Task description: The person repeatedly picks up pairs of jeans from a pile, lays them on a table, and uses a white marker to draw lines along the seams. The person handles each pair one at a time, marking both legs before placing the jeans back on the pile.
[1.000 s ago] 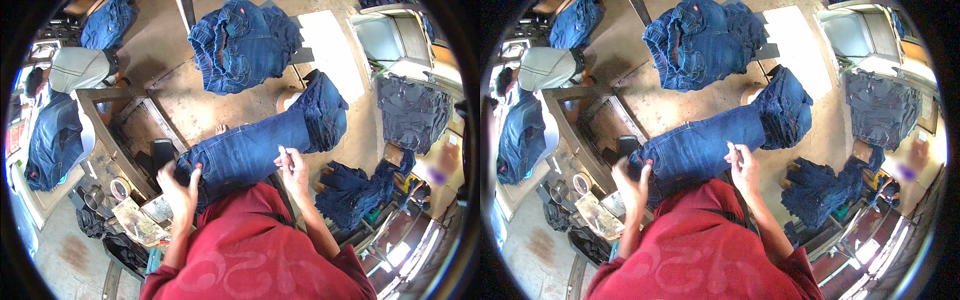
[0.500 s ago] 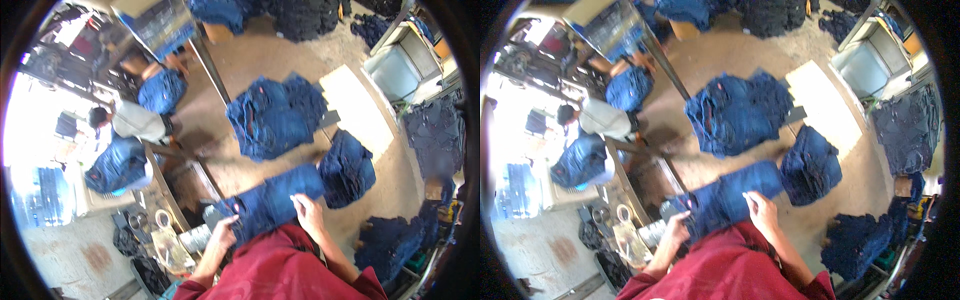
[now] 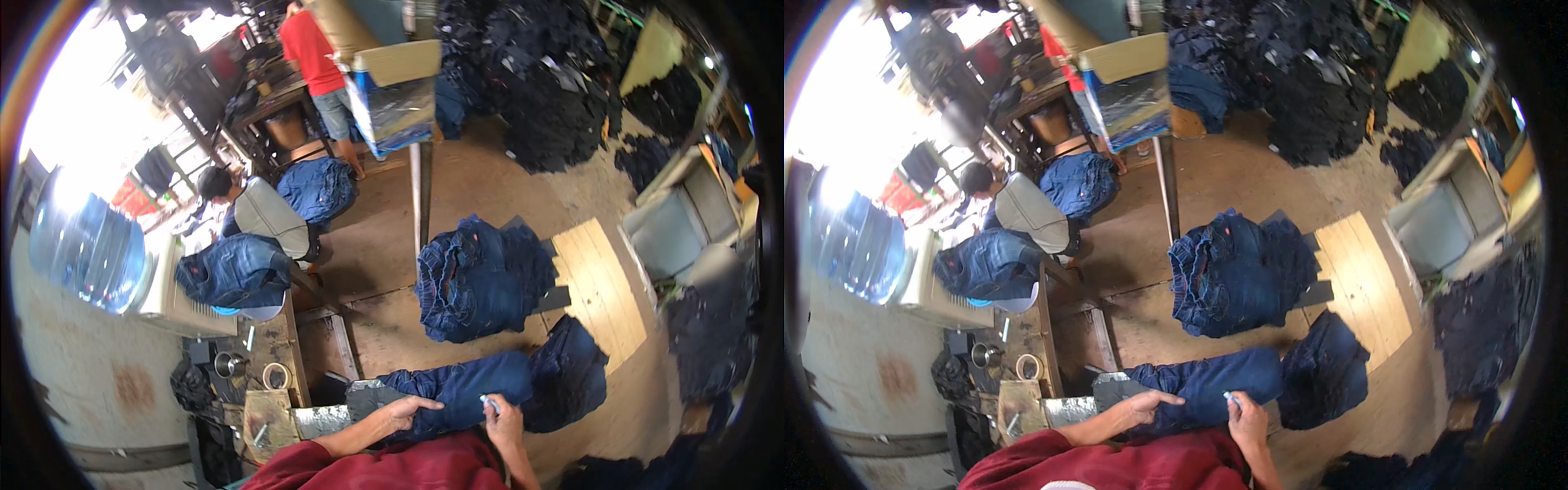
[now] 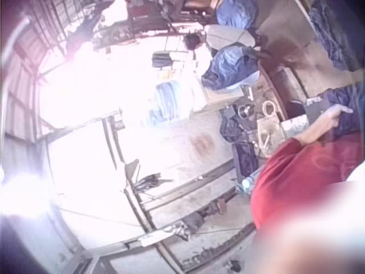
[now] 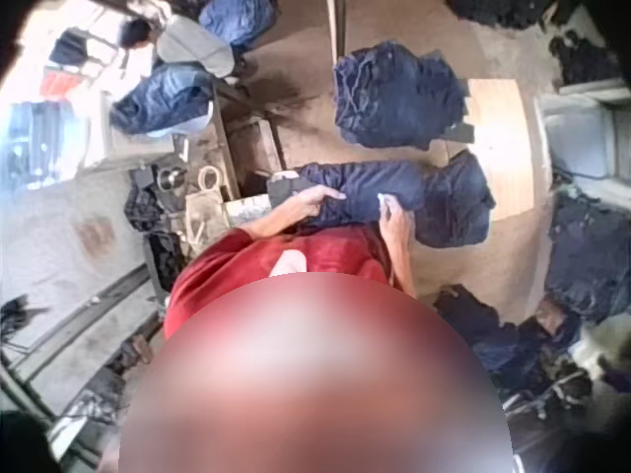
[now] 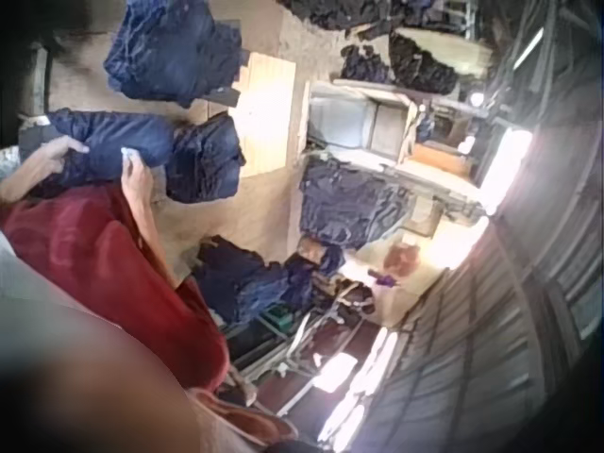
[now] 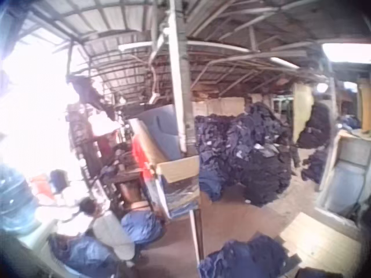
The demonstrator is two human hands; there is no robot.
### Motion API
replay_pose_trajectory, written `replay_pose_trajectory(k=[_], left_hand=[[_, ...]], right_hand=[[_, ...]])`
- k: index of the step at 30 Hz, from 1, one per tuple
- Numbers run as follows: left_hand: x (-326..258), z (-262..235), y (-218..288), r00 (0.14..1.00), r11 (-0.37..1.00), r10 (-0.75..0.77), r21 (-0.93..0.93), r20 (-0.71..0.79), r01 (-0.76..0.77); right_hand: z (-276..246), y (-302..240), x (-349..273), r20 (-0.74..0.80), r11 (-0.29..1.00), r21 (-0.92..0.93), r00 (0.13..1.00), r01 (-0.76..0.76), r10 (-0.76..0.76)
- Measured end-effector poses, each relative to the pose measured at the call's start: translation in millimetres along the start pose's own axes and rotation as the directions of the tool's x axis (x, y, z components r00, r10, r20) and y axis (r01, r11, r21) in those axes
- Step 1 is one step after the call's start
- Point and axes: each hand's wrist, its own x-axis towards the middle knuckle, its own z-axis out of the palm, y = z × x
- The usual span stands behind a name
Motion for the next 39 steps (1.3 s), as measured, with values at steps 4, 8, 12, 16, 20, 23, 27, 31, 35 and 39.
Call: replay_pose_trajectory(k=[4, 8, 12, 16, 20, 23, 27, 31, 35, 39], left_hand=[[-6.9, -6.2, -7.1, 0.990, 0.992, 0.122, 0.015, -0.069, -0.122], [-15.3, -9.5, -14.8, 0.982, 0.978, 0.187, -0.093, 0.009, -0.186], [-17.4, -9.9, -17.6, 0.968, 0.968, 0.229, -0.128, 0.104, -0.216], [-16.8, -13.2, -15.6, 0.985, 0.983, 0.170, -0.084, 0.039, -0.166], [-18.4, -15.9, -14.4, 0.986, 0.982, 0.164, -0.100, 0.028, -0.160], [-23.1, -11.5, -14.3, 0.980, 0.977, 0.195, -0.078, -0.027, -0.197], [-33.6, 3.1, -14.9, 0.957, 0.956, 0.288, -0.040, -0.022, -0.289], [-42.5, 13.8, -13.3, 0.918, 0.918, 0.394, -0.020, -0.036, -0.395], [-44.4, 12.1, -13.4, 0.951, 0.971, 0.232, -0.013, -0.204, -0.239], [-42.7, 10.7, -17.1, 0.927, 0.930, 0.353, -0.061, -0.127, -0.362]], right_hand=[[3.3, -9.1, 0.3, 0.051, 0.998, -0.036, 0.997, 0.053, -0.051], [1.9, -16.7, 1.4, 0.061, 0.989, -0.118, 0.994, 0.093, -0.086], [1.5, -20.3, 0.2, 0.055, 0.986, -0.129, 0.993, 0.108, -0.101], [4.5, -19.6, -3.0, 0.088, 0.986, -0.140, 0.993, 0.087, -0.075], [6.0, -19.0, -5.3, 0.089, 0.986, -0.131, 0.992, 0.104, -0.092], [3.9, -21.4, -5.0, 0.113, 0.981, -0.177, 0.992, 0.078, -0.059], [-1.2, -24.2, -5.3, 0.088, 0.980, -0.168, 0.992, 0.107, -0.093], [-3.1, -18.5, -6.9, 0.065, 0.964, -0.226, 0.990, 0.140, -0.129], [0.3, -8.5, -9.4, 0.077, 0.975, -0.204, 0.994, 0.091, -0.077], [4.2, -7.3, -12.0, 0.125, 0.983, -0.182, 0.992, 0.007, 0.016]])
